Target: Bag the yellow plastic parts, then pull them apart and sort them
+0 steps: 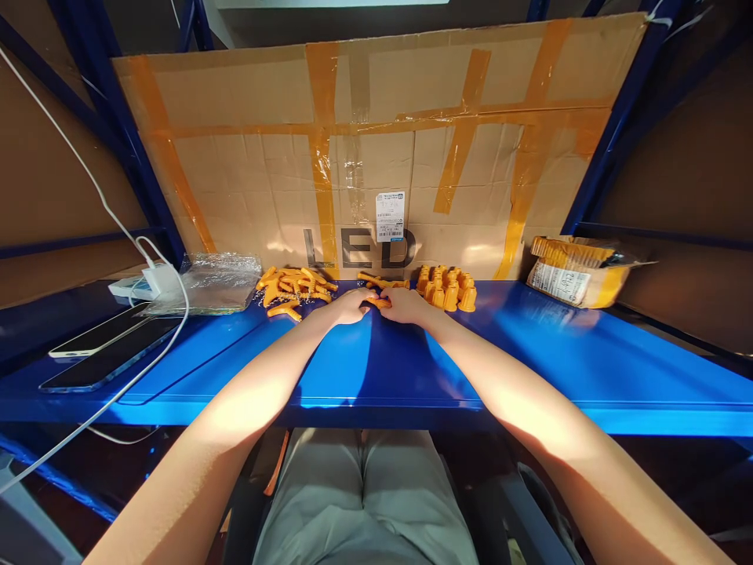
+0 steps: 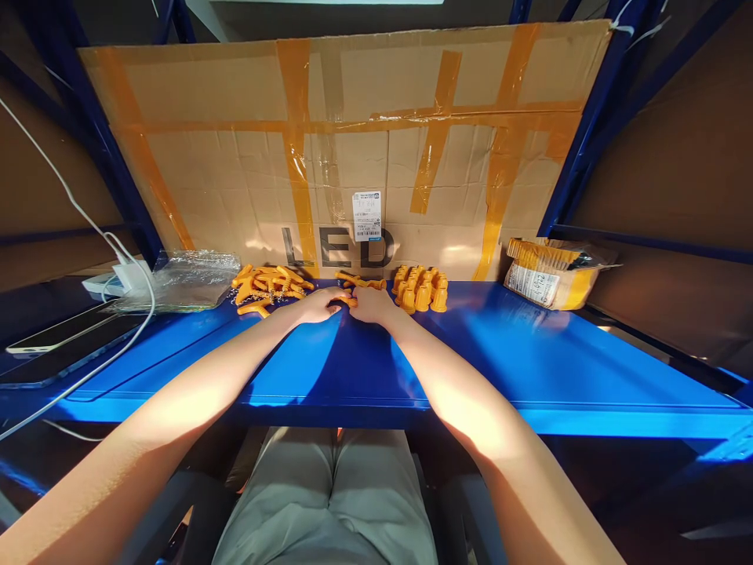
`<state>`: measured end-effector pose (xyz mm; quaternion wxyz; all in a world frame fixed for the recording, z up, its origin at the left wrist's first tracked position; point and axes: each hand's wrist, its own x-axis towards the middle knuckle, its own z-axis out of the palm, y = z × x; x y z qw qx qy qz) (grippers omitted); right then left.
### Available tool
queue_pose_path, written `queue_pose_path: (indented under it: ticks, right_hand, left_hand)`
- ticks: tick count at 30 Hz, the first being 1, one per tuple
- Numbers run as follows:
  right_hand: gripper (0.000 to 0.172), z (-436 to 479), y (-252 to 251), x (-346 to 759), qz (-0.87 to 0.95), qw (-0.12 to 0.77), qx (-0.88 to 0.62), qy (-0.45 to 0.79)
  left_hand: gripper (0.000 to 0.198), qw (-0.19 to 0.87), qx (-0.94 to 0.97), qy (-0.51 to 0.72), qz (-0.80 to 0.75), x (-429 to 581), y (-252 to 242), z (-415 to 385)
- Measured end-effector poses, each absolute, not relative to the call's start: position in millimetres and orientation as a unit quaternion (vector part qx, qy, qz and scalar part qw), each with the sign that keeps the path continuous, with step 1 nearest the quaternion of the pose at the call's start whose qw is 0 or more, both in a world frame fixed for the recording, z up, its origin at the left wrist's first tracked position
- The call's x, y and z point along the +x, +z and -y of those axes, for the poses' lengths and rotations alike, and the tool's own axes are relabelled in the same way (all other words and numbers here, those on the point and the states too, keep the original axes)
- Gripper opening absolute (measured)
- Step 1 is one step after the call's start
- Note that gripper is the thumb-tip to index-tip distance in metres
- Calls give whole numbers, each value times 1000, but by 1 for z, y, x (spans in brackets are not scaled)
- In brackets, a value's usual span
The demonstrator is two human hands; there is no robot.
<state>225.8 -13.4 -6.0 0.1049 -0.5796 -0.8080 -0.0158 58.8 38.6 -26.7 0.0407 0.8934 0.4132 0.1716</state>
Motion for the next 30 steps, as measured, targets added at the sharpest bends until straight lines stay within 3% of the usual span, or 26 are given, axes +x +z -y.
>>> queue_pose_path:
  ticks: [5,13,18,26,30]
  right_hand:
    - [33,10,-3,232,818,100,-556,-107]
    - [36,7,7,238,813,203,-486,-249]
    - [28,8,10,242,804,240,-480,-256]
    - [26,15,13,235,803,188,-505,-254]
    - [25,18,17,237,795,209,-504,-266]
  left_hand:
    - [47,-57,865,145,-478,50,-28,-41]
    - [39,-110,803,284,-513,44,0,-25]
    - [34,-153,798,331,-480,45,9,-15]
    - [33,-185,803,322,-466,47,8,-13]
    - [31,-181,802,327,-466,49,9,-12]
